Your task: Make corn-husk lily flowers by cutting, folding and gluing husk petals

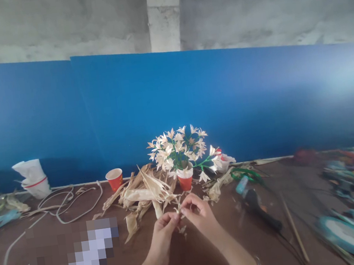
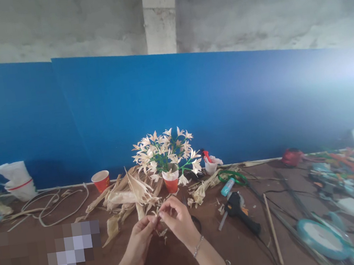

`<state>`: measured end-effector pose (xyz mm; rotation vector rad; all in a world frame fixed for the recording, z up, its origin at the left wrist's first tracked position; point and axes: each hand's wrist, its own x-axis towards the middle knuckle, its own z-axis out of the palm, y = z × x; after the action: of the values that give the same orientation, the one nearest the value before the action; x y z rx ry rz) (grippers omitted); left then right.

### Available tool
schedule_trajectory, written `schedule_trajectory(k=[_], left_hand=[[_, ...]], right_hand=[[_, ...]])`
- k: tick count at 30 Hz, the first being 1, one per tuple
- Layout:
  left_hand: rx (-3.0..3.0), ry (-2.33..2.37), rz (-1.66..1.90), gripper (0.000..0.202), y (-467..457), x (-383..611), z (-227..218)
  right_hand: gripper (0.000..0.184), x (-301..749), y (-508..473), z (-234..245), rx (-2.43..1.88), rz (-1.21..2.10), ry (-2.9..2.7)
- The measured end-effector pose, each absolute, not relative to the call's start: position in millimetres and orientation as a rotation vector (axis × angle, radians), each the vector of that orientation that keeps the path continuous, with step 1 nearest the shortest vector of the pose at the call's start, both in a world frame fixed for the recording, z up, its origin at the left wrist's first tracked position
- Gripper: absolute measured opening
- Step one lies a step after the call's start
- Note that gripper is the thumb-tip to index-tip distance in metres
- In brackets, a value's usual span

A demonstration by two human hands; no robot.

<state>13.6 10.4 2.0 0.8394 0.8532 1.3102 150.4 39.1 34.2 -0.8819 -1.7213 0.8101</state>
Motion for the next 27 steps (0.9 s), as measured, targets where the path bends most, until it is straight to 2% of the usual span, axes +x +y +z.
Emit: schedule_trajectory(k=[27], left_hand=[[1.049, 1.072, 1.493, 0.026, 4, 14, 13]], right_hand=[[0.004, 151, 40, 33, -0.756, 0.865, -1.715]])
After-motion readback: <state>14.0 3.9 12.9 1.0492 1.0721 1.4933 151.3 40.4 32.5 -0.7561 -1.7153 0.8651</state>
